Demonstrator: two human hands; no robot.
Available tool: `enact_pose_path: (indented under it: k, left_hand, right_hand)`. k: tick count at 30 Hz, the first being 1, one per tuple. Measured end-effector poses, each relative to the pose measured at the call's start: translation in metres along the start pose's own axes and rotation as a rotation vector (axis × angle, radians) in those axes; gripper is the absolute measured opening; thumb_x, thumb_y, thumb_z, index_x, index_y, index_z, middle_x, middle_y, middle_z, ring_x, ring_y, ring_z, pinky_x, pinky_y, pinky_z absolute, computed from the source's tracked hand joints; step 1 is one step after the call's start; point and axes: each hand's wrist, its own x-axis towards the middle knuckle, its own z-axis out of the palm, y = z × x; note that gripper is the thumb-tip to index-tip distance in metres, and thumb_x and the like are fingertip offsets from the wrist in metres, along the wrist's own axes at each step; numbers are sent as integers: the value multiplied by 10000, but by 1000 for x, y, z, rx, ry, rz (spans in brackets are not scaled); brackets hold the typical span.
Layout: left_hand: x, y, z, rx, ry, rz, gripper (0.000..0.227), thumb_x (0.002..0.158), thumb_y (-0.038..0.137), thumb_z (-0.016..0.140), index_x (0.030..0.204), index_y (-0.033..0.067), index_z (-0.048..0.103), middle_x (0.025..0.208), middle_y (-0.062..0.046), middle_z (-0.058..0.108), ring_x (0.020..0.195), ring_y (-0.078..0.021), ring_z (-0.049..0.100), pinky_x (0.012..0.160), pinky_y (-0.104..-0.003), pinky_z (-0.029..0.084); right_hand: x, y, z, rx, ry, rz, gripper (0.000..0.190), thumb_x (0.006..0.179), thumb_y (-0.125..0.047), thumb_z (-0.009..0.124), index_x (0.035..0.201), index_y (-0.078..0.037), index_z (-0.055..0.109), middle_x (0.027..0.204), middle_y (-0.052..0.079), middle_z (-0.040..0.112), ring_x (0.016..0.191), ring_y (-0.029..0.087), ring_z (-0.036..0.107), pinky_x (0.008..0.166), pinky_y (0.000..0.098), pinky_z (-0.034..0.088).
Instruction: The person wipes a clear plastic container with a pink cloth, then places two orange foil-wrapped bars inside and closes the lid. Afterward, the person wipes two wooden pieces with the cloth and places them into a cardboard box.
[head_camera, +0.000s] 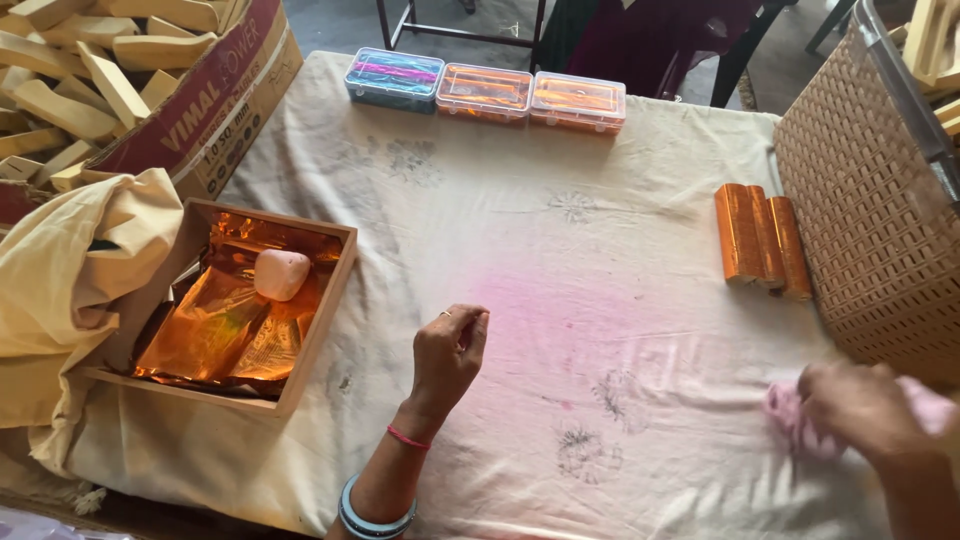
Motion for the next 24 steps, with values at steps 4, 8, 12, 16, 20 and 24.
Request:
enact_pose_path:
  k: [4,8,12,16,20,24]
  left_hand:
    - [-6,-13,12,28,-94,-87,98,953,130,693,973,50,746,840,-89,754,595,-177,688,560,-306,565]
    - [-21,-17,12,167,-333,-111,161,949,210,671,987,87,769,978,-93,736,848,-258,706,764,-399,582]
    - [-33,-6,-13,268,-540,-13,221,951,288,678,1000,90,763,1139,-86,679,1063,-264,656,953,-394,544]
    - [-47,-10,-61,228,-625,192,250,911,302,702,1019,80,741,1225,-115,654,1129,-308,620,957,-424,509]
    - [-40,45,-154,349,-831,-151,410,980,404,632,1271,117,661,1187,-106,669,1103,-293,649,959,-426,519]
    - [-63,64,-246,583,-261,50,390,982,379,638,1247,96,681,1227,-122,696,1137,-318,667,987,-434,521]
  right_hand:
    - [-20,-16,-23,-158,580,-248,137,832,-208,709,852,-277,826,904,-8,754,848,195,733,840,374,601]
    - [-6,-75,-31,-115,844,-533,193,856,-422,615,883,-294,756,955,-95,737,960,128,713,873,346,575]
    - [112,-118,3,-106,653,-685,462,938,-474,556,1305,-226,685,1446,26,608,1210,258,583,775,365,577]
    - [130,-158,21,-228,823,-780,653,941,-573,515,1475,-197,531,1559,36,485,1390,220,490,1049,407,450]
    - [117,-153,31,83,994,-886,613,1007,-544,491,1436,-123,613,1527,73,549,1426,267,512,1199,425,400]
    - [125,-141,39,219,957,-908,516,1027,-526,494,1313,-135,672,1460,42,611,1387,255,549,1200,417,396]
